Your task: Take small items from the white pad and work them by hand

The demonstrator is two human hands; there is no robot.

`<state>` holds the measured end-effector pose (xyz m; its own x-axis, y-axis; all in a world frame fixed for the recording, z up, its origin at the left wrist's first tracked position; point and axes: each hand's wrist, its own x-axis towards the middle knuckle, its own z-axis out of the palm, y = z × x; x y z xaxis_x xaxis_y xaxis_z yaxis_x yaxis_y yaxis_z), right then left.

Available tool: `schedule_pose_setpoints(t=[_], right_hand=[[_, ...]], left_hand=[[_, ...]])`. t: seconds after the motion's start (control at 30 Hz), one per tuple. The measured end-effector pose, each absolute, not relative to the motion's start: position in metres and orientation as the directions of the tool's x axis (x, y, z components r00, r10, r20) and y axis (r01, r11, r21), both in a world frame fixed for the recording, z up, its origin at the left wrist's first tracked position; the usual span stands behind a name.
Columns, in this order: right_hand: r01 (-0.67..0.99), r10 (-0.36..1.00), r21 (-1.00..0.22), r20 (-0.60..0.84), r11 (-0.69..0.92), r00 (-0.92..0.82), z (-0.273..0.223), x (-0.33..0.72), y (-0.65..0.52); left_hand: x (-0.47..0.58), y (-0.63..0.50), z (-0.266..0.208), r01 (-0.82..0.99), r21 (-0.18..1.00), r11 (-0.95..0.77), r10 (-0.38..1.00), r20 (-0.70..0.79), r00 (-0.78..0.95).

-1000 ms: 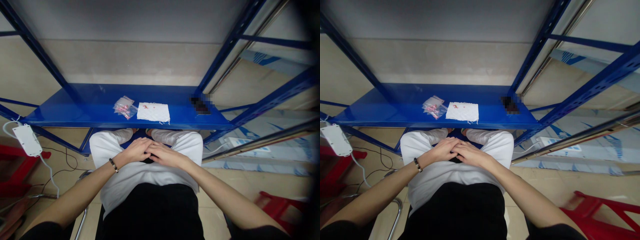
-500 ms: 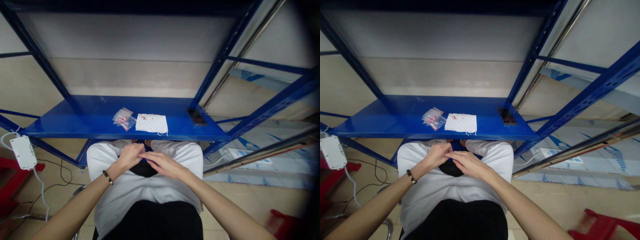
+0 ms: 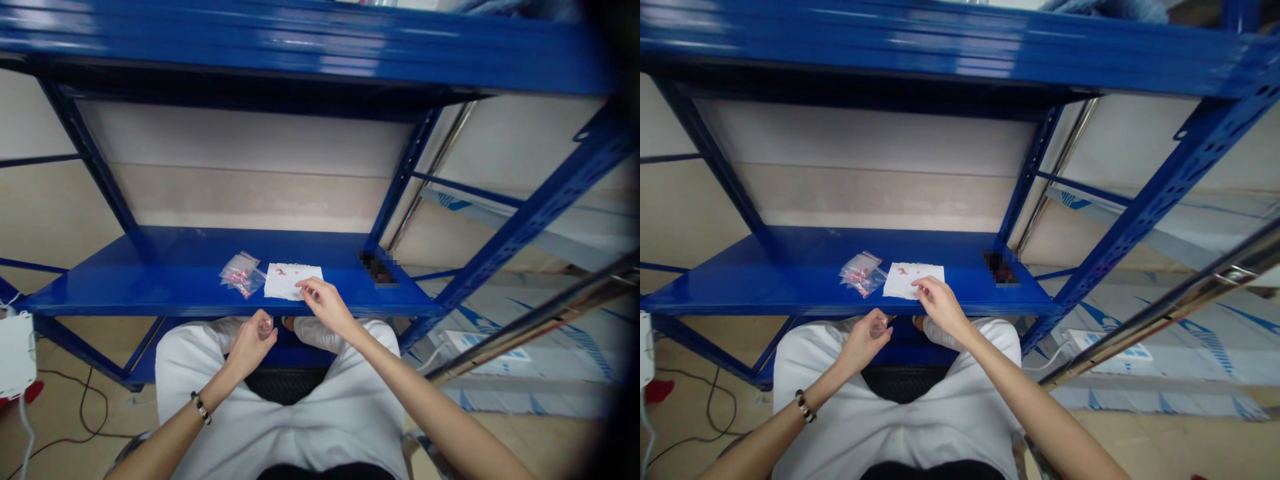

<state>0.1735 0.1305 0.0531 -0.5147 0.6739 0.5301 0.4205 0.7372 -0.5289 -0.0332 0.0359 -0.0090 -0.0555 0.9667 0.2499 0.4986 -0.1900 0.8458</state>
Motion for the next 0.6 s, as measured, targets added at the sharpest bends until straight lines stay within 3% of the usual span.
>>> schedule_pose_setpoints(t=[0.2,0.6], right_hand=[[0.637,0.740,-0.386,0.443,0.667,-0.506,0.053,0.164,0.214],[0.659,0.734,-0.331,0.385,0.676,-0.560,0.043,0.150,0.240]], left_hand=[[-0.028,0.033,-0.007,0.237,0.944,-0.230,0.973,0.217,0.079],[-0.033,0.038,-0.006,-0.108,0.984,-0.143,0.979,0.157,0.133]])
